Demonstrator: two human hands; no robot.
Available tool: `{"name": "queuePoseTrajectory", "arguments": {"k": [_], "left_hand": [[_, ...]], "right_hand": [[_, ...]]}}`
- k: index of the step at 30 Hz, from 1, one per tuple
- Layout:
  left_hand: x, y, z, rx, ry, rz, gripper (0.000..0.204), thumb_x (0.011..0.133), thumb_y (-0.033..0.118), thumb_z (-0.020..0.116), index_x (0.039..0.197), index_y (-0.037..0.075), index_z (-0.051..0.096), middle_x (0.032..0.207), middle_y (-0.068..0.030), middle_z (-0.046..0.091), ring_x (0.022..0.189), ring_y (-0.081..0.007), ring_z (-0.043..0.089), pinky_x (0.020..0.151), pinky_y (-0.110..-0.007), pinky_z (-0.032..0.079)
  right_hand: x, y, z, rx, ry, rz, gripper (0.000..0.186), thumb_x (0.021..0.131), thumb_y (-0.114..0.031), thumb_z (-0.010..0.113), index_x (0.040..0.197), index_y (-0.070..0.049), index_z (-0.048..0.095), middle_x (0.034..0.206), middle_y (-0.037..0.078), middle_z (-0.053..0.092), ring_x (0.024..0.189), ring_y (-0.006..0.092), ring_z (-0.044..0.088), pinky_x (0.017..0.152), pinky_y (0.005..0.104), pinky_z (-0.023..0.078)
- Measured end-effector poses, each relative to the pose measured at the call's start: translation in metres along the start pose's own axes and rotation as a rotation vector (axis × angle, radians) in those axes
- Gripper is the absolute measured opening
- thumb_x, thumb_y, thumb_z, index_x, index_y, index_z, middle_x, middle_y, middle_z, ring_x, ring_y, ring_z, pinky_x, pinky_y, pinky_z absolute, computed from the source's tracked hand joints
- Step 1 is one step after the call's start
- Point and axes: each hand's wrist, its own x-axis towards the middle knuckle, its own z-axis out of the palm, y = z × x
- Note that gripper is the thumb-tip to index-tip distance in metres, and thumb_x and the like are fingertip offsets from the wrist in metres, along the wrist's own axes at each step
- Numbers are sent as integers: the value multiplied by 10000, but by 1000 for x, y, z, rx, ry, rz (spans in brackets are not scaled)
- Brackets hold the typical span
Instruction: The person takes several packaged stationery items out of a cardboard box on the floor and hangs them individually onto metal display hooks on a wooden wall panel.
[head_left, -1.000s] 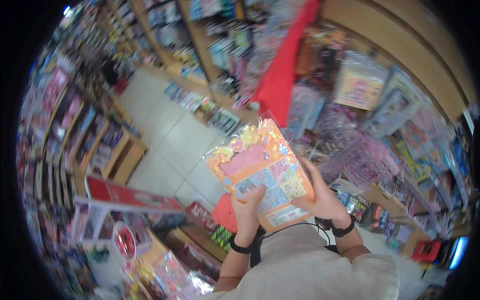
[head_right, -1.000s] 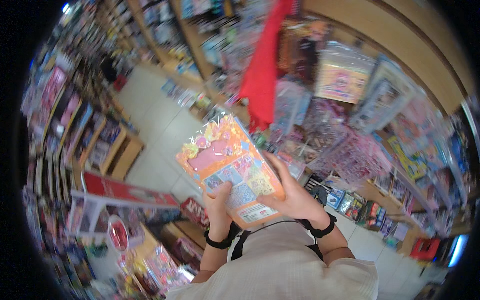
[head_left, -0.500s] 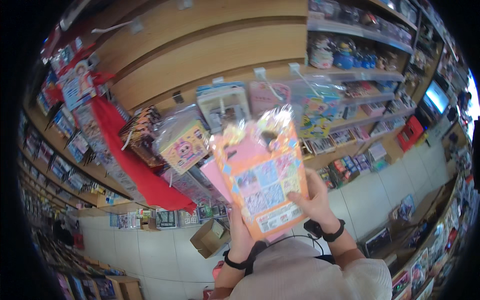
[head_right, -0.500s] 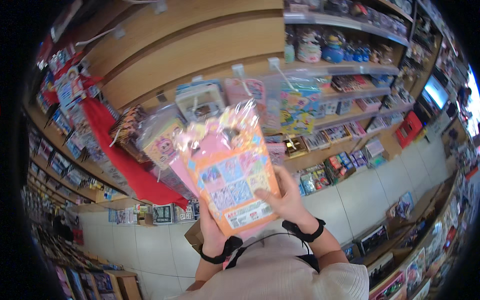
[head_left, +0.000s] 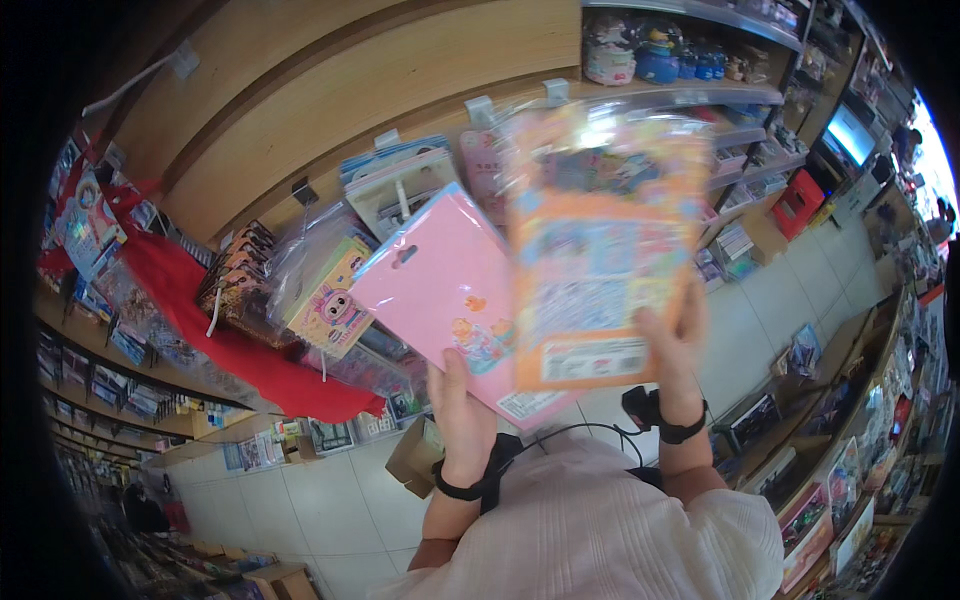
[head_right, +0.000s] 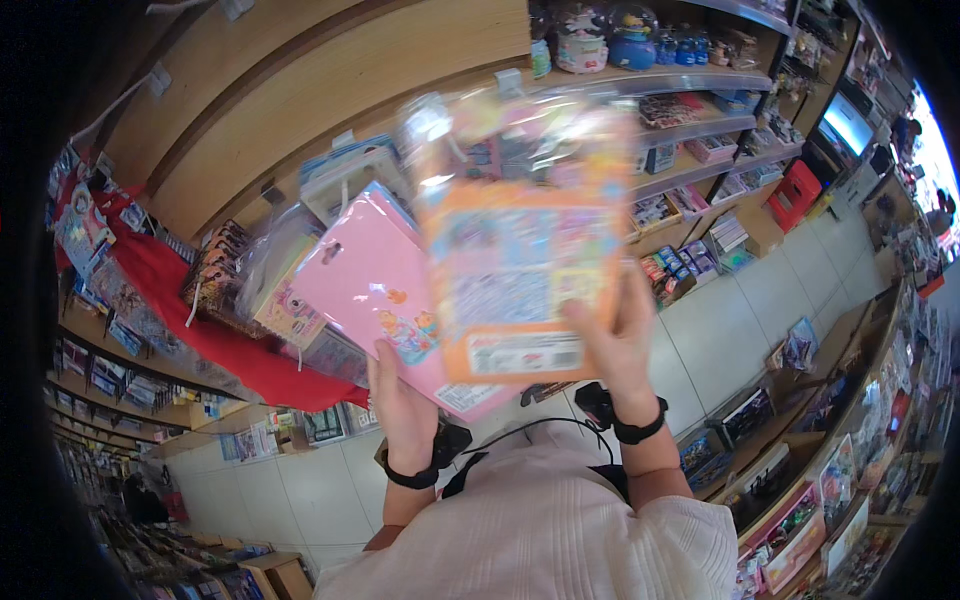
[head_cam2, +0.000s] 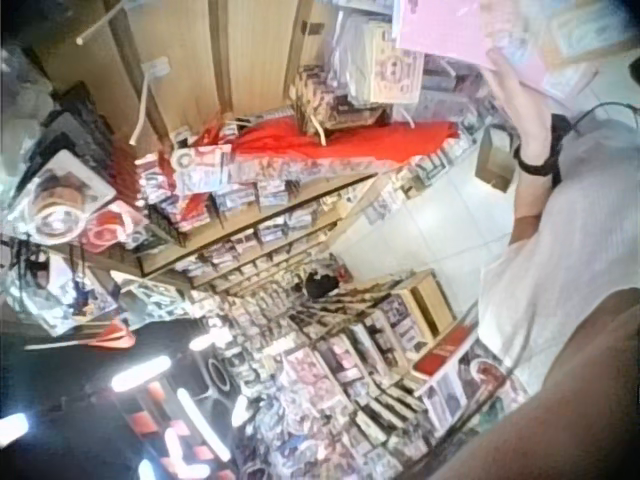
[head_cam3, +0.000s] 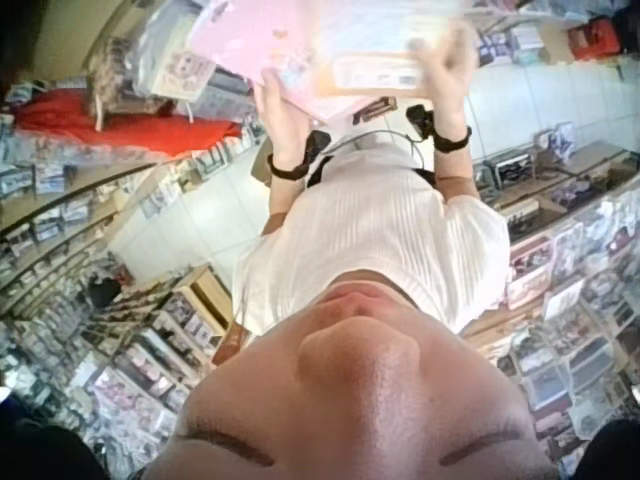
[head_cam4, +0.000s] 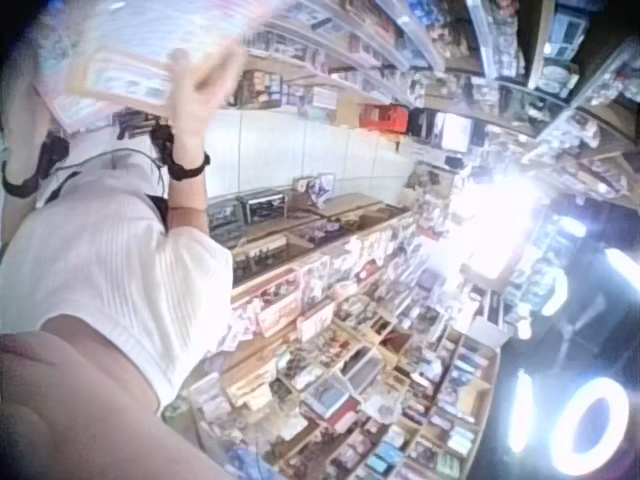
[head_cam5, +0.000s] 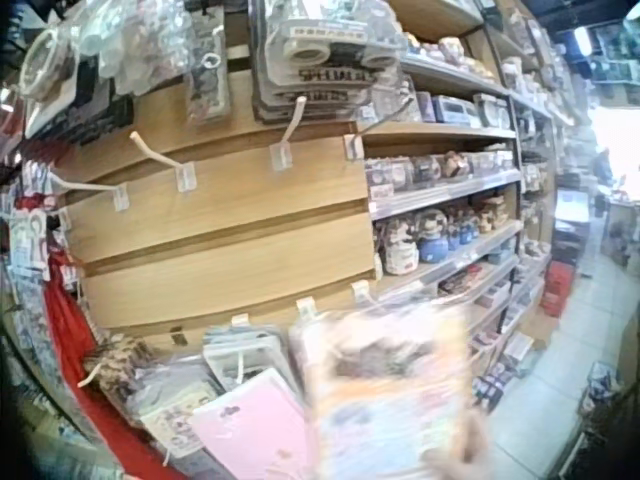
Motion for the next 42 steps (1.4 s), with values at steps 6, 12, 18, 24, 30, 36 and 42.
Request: {"name": "queuePoseTrajectory", "arguments": {"k": [6,12,18,24,30,36,42], "left_hand": [[9,9,-22,73,110,88,437,932,234,399,1291,16,279,1254,-111,398,1146,-205,408,950,-357,333],[19,8,-17,15,-23,-17,419,924,246,408,1266,20,321,1222,-108,431,1118,-212,434,942,-369,343],[32,3,-33,-154,-124,-191,452,925,259,393,1273,-12,295,1244,-130,412,1135,-222,430,943,-364,354],[31,1,-44,-364,-339,-195,421,899,191,419,1261,3,312,1225,-138,429,1119,-235,448,928,-370,375],[28,1,-65,-254,-153,-250,304,884,218,461,1122,30,474,1099,-88,520,1038,-220,490,921,-351,375],[30,20,-48,-234,31,-28,410,912,289,427,1260,75,393,1185,-40,491,1097,-196,448,973,-354,306],[33,26,-62,-330,-49,92,404,923,298,396,1257,72,389,1244,-57,454,1126,-212,429,974,-380,309]], "right_hand": [[-5,-1,-22,321,276,-124,665,731,45,506,1335,-18,237,1080,117,475,973,215,506,818,310,432],[-14,6,16,169,-394,-91,321,764,-88,556,1052,-24,430,1169,208,439,1095,260,442,920,340,331],[-1,-6,39,-143,-717,-238,334,701,87,490,997,2,619,1334,180,364,1260,345,304,1012,400,247],[-2,-10,44,-147,-511,-122,708,621,-43,708,1256,-16,398,1322,154,361,1259,280,295,1019,364,225],[-6,-6,35,217,-373,200,752,658,51,703,1299,9,312,1017,81,541,946,131,526,802,234,426],[2,-23,10,185,-57,-20,540,771,17,611,1249,64,364,996,113,562,900,145,556,767,250,453],[22,-45,-3,150,22,-178,481,798,13,575,1227,83,369,1003,125,545,901,168,572,730,252,486]]}}
